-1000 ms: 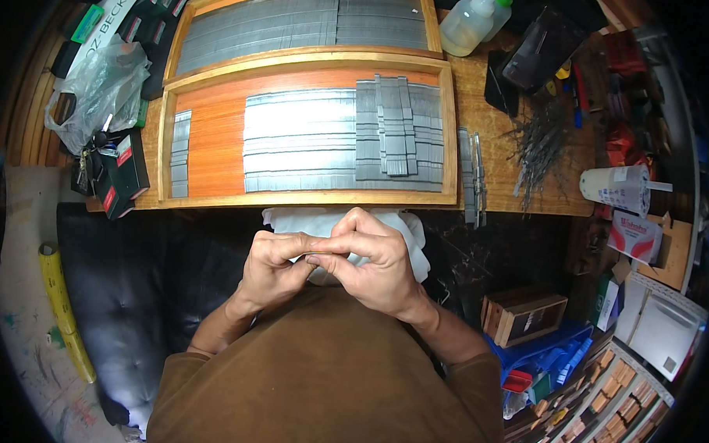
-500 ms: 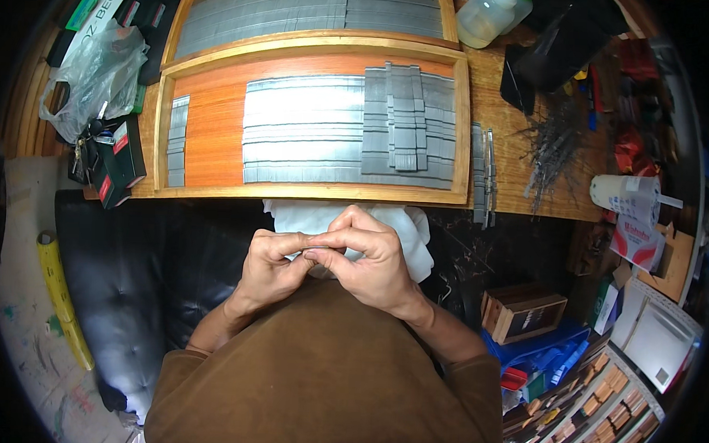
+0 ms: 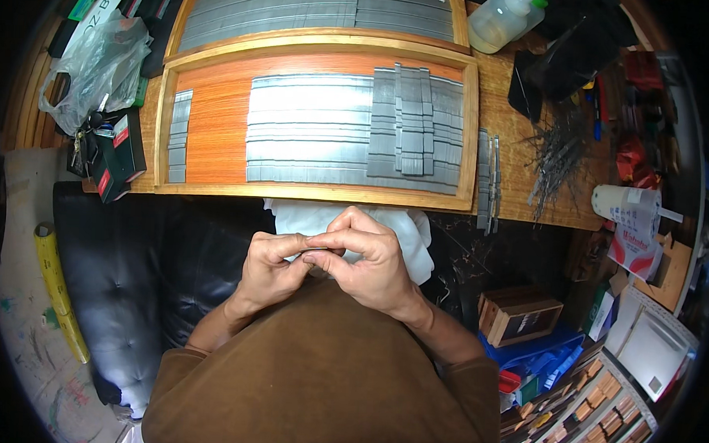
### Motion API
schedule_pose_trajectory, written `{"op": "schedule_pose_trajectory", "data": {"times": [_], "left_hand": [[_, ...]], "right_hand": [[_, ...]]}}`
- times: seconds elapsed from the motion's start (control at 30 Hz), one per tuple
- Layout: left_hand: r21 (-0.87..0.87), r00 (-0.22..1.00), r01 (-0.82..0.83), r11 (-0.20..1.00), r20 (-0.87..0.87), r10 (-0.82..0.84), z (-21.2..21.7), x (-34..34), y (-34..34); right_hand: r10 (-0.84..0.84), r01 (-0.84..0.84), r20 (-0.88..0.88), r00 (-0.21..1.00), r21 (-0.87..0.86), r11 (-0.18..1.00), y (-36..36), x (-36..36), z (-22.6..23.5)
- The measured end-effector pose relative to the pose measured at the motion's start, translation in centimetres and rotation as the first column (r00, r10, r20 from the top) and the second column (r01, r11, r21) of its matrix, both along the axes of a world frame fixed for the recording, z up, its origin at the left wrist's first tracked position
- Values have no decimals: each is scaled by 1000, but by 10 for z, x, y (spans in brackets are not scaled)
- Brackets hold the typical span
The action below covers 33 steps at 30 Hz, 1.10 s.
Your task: The person repeatedly picks up small metal strips from a wooden tray and joins them end-to-end by hand, forming longer linked assemblies. The person places the assembled pieces back into the tray and continues the process with additional strips.
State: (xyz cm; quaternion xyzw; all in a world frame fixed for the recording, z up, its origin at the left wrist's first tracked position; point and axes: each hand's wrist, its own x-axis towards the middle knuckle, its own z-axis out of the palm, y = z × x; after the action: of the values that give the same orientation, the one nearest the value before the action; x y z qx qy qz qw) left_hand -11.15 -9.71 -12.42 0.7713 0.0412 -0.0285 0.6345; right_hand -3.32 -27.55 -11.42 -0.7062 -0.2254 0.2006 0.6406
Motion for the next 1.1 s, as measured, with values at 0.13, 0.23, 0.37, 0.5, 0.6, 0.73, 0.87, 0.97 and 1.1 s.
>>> {"op": "schedule_pose_trajectory", "data": {"times": [0.13, 0.23, 0.37, 0.5, 0.6, 0.73, 0.87, 0.97, 1.1], "left_hand": [[22, 999, 0, 1000, 41, -1, 0, 0, 0], [38, 999, 4, 999, 42, -6, -4, -2, -1], [28, 1000, -12, 1000, 26, 11, -1, -2, -2], [-19, 1000, -18, 1000, 19, 18, -2, -1, -3], [-26, 1000, -1, 1000, 14, 1, -3, -1, -1], [9, 999, 21, 1000, 35, -21, -3, 2, 3], [10, 997, 32, 999, 75, -33, -10, 2, 9], [-11, 995, 29, 1000, 91, -28, -14, 0, 9], [-22, 995, 31, 999, 94, -29, -11, 1, 9]], "right_hand": [[5, -5, -7, 1000, 8, 1000, 0, 0, 1], [11, -11, 12, 1000, 7, 1000, 0, -1, -3], [43, -43, 27, 999, 7, 999, 0, 1, -3], [53, -53, 30, 998, 9, 999, 1, 3, -1], [64, -64, 41, 997, -2, 998, 1, 3, -3], [47, -48, 78, 996, 15, 999, 2, -1, -6], [22, -23, 65, 998, 16, 1000, 4, -1, 1], [30, -29, 74, 997, -9, 1000, 0, -2, -2], [47, -48, 66, 997, 16, 999, -5, -4, -8]]}}
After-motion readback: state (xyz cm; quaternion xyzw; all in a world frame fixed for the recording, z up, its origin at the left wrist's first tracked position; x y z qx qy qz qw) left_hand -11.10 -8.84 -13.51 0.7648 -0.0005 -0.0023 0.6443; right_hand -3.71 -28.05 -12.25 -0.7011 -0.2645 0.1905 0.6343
